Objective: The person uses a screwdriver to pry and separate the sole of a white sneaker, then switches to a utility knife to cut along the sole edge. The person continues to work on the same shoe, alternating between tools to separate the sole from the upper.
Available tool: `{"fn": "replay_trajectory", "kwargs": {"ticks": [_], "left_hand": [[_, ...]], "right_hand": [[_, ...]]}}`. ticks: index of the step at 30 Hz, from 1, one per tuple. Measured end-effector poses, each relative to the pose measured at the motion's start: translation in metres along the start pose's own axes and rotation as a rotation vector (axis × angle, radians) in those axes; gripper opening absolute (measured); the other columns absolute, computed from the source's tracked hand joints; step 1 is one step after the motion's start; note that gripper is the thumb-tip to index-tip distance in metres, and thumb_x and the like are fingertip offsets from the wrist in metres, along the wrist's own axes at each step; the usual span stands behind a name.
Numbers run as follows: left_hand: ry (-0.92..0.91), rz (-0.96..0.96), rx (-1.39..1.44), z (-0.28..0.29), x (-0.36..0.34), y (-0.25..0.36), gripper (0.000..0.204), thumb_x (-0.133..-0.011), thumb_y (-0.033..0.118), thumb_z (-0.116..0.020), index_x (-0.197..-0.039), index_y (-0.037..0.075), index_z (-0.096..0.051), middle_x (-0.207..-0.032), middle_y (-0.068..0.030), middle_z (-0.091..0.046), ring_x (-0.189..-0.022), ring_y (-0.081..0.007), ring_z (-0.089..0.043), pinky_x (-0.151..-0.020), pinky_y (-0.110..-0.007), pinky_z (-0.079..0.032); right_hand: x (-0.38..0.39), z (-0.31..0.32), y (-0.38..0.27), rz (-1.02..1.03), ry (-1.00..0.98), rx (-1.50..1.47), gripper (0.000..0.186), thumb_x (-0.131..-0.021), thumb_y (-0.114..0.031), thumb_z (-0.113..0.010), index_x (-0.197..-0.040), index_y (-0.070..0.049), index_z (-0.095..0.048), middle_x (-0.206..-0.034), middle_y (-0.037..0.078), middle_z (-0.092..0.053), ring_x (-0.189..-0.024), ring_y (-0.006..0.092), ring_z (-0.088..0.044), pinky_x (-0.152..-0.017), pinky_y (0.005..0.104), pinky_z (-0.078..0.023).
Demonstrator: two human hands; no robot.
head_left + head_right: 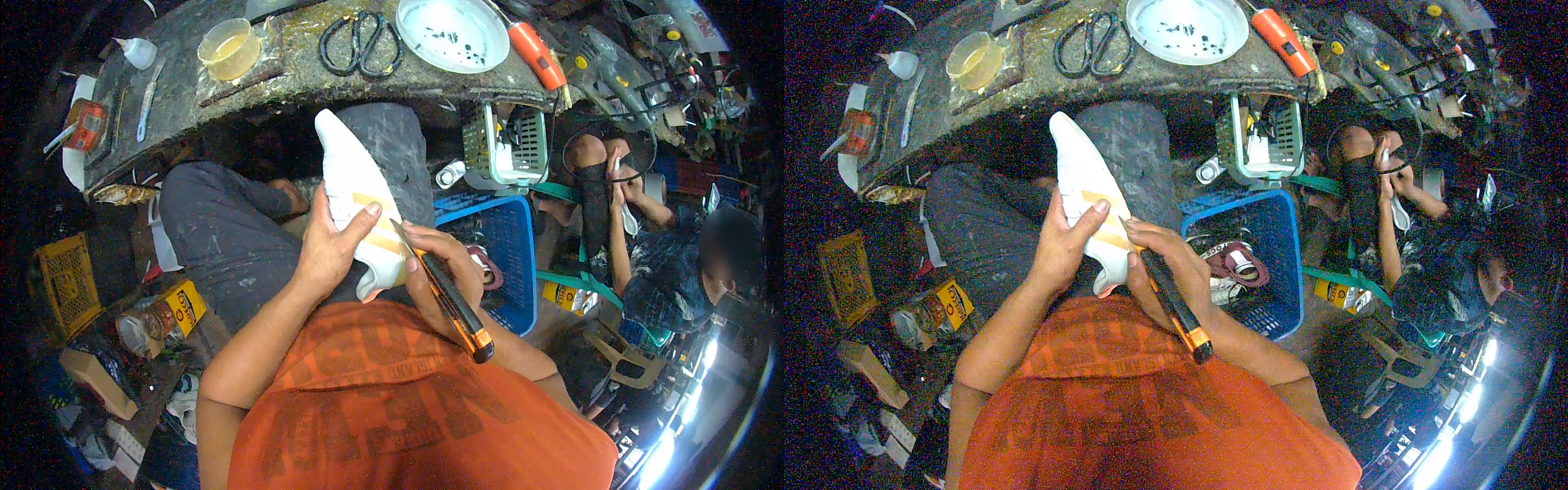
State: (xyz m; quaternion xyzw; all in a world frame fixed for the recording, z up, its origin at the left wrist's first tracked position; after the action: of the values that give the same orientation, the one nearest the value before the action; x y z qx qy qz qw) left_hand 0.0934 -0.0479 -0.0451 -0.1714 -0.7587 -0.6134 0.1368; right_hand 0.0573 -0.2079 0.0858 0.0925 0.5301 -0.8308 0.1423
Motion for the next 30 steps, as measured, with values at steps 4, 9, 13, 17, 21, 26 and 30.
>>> {"fn": "replay_trajectory", "kwargs": {"ticks": [4,9,13,17,21,26,30], "left_hand": [[0.000,0.003,0.035,-0.0011,-0.0001,-0.0001,0.067,-0.097,0.028,-0.079,-0.145,-0.003,-0.043,-0.124,-0.0150,-0.065,-0.112,-0.0205,-0.066,-0.096,-0.036,-0.055],[0.006,-0.009,0.069,-0.0026,-0.0002,0.0023,0.067,-0.097,0.028,-0.079,-0.144,-0.004,-0.042,-0.123,-0.0154,-0.066,-0.110,-0.0210,-0.067,-0.095,-0.036,-0.055],[0.014,0.005,0.023,-0.0016,-0.0003,0.0020,0.067,-0.097,0.027,-0.078,-0.144,-0.004,-0.042,-0.122,-0.0157,-0.066,-0.109,-0.0214,-0.067,-0.094,-0.036,-0.056],[0.020,-0.016,0.029,-0.0026,-0.0017,0.0008,0.068,-0.097,0.028,-0.079,-0.144,-0.004,-0.042,-0.122,-0.0163,-0.067,-0.108,-0.0218,-0.068,-0.093,-0.036,-0.056],[0.052,-0.037,-0.039,0.0002,-0.0031,-0.0030,0.073,-0.096,0.030,-0.080,-0.146,-0.005,-0.041,-0.123,-0.0182,-0.067,-0.109,-0.0233,-0.068,-0.093,-0.037,-0.057],[0.065,-0.041,-0.079,0.0012,-0.0042,-0.0065,0.079,-0.096,0.036,-0.079,-0.149,-0.007,-0.038,-0.125,-0.0214,-0.067,-0.112,-0.0260,-0.068,-0.095,-0.038,-0.056],[0.070,-0.042,-0.112,0.0011,-0.0035,-0.0053,0.083,-0.097,0.039,-0.078,-0.151,-0.008,-0.036,-0.126,-0.0227,-0.066,-0.113,-0.0276,-0.069,-0.096,-0.039,-0.056]], "right_hand": [[-0.0016,-0.0011,-0.0002,0.002,-0.010,0.024,0.030,-0.091,0.003,-0.071,-0.120,0.003,-0.064,-0.120,0.025,-0.073,-0.115,0.0360,-0.073,-0.099,0.0411,-0.058],[-0.0027,-0.0018,-0.0004,0.001,-0.018,0.026,0.031,-0.091,0.002,-0.071,-0.120,0.003,-0.065,-0.121,0.025,-0.073,-0.114,0.0355,-0.074,-0.099,0.0400,-0.058],[-0.0038,-0.0022,-0.0009,0.004,-0.031,0.041,0.031,-0.090,0.003,-0.072,-0.120,0.002,-0.065,-0.121,0.026,-0.072,-0.114,0.0356,-0.073,-0.099,0.0400,-0.058],[-0.0039,-0.0029,-0.0012,0.006,-0.039,0.053,0.031,-0.089,0.003,-0.072,-0.119,0.002,-0.065,-0.120,0.025,-0.072,-0.115,0.0363,-0.073,-0.099,0.0404,-0.058],[-0.0032,-0.0039,-0.0029,0.025,-0.028,0.084,0.030,-0.089,0.002,-0.073,-0.117,0.002,-0.065,-0.118,0.024,-0.073,-0.115,0.0371,-0.073,-0.099,0.0413,-0.058],[-0.0024,-0.0050,-0.0037,0.038,-0.036,0.131,0.029,-0.087,0.003,-0.074,-0.115,0.002,-0.065,-0.116,0.023,-0.073,-0.114,0.0380,-0.073,-0.098,0.0424,-0.059],[-0.0025,-0.0044,-0.0056,0.048,-0.045,0.148,0.029,-0.086,0.003,-0.073,-0.114,0.002,-0.064,-0.115,0.023,-0.073,-0.114,0.0376,-0.073,-0.097,0.0424,-0.060]]}}
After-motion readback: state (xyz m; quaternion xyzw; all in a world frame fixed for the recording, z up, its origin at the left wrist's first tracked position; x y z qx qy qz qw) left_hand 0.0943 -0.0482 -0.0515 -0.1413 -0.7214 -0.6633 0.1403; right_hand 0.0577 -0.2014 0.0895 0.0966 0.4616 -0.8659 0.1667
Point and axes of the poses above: each hand's wrist, its own x-axis away from the middle knuckle, its own z-axis out of the back of the hand, y = z × x, the point moved 10 cm from there along -x, towards the middle knuckle
